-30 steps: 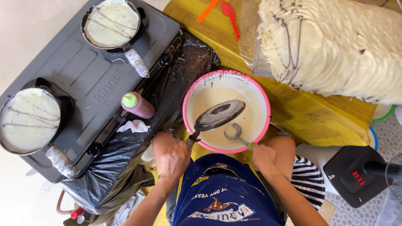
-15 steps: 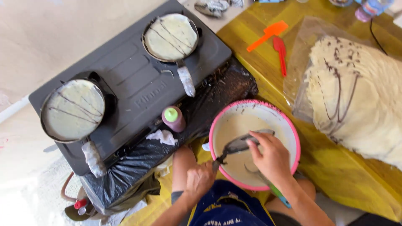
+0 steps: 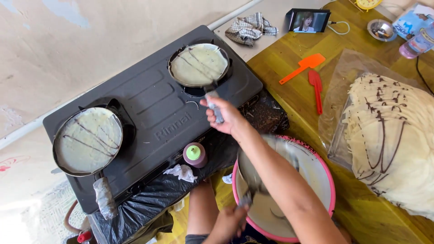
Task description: A person rapidly prepares crepes by pouring batter into multiple pans on a gas stove, rotating the pans to spread the batter, and stacking the finished crepes.
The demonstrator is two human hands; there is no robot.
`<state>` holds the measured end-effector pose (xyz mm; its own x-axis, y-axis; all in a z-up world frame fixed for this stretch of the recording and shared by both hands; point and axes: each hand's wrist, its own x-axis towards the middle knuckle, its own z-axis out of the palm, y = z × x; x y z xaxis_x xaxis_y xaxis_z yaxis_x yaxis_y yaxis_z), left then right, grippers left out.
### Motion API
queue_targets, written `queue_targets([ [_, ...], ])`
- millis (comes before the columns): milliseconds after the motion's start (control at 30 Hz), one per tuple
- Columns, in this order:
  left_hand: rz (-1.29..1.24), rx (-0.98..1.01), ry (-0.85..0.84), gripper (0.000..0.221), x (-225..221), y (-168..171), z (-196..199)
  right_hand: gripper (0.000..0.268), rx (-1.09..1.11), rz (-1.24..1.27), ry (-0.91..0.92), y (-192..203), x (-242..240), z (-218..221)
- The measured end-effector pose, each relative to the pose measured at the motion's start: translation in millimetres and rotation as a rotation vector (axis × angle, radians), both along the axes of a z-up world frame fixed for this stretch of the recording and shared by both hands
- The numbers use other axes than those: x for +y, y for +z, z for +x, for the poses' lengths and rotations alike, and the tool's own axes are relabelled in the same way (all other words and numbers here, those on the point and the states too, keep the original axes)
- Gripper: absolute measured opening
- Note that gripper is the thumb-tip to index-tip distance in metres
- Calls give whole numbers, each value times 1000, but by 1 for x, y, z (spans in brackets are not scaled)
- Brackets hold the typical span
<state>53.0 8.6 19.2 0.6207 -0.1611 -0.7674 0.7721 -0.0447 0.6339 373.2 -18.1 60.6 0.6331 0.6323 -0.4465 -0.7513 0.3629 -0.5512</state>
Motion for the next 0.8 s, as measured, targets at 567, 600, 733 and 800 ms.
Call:
queue_targets([
  [567,-130,-375,866,44,55,-32,308,64,-56,-181,-346,14,-364,-293],
  [600,-124,-305,849,46,53,-39,312,74,24,-155,-346,6,-372,-323],
  [733,-529,-177,833,68,56,24,278,70,49,-9,-471,10,-372,-388],
  [800,-674,-129,997,95,52,33,258,73,118,-249,-518,4,-385,-404],
])
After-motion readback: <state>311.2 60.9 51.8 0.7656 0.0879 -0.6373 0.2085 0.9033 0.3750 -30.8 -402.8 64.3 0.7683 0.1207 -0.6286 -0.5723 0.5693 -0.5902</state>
